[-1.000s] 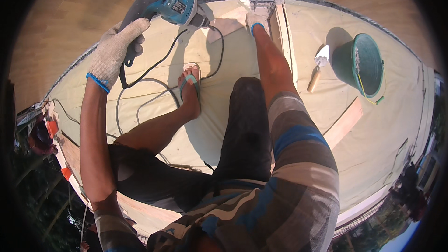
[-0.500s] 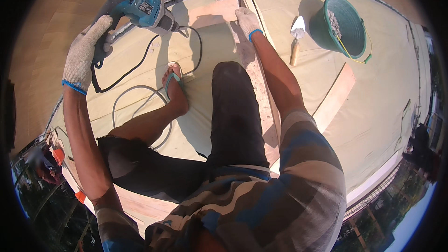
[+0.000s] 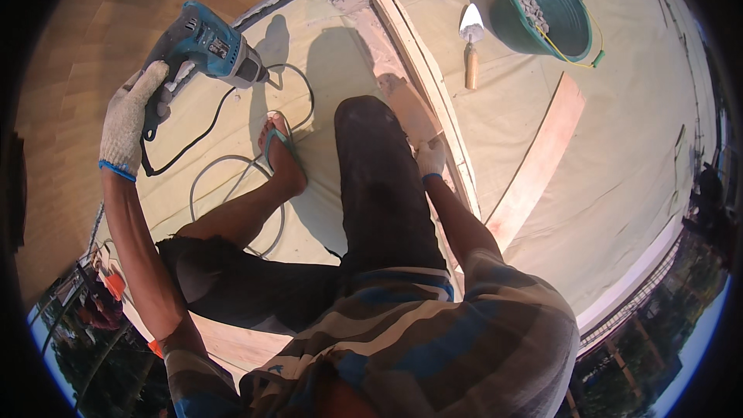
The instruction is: The person walks onto a rooftop construction area and uses a handheld jigsaw to cut a long wooden plank laid on a tarp. The person positions the plank, starts the jigsaw, and cuts along the plank's length while kneeling.
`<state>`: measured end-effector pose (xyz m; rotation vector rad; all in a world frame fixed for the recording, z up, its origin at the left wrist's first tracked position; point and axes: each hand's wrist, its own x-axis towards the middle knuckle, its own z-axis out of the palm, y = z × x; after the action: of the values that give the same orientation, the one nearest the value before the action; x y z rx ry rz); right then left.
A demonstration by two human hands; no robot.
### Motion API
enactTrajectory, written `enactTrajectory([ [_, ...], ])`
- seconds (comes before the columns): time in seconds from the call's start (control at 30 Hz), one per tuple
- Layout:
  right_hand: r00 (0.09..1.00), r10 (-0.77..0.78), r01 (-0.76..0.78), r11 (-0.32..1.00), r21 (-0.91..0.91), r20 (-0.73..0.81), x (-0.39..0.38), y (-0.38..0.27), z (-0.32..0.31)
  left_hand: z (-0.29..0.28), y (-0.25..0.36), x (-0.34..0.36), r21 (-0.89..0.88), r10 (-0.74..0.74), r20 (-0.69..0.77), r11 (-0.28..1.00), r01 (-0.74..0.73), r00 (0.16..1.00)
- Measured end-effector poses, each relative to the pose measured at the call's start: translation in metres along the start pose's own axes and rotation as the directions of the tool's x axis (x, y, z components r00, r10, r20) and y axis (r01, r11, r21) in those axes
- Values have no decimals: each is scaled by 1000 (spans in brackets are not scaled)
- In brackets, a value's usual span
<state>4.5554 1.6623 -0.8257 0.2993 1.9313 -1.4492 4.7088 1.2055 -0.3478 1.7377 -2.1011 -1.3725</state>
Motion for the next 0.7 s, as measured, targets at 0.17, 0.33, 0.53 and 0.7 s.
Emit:
enactTrajectory([
  [0.17,988,152,-155,981,119,34,63,18,33,4,0,6,7,20,28,1000,-21,999],
  [0.33,967,197,-228,953,198,164,87,-12,71,10,3,-2,57,21,-13,998,-20,1000],
  [0.53,889,-171,435,604,-668,425,91,-6,62,9,-4,-6,87,-12,-63,996,17,998],
  [0.7,997,-75,72,903,-425,10,97,20,35,21,21,7,57,54,47,997,-57,997],
])
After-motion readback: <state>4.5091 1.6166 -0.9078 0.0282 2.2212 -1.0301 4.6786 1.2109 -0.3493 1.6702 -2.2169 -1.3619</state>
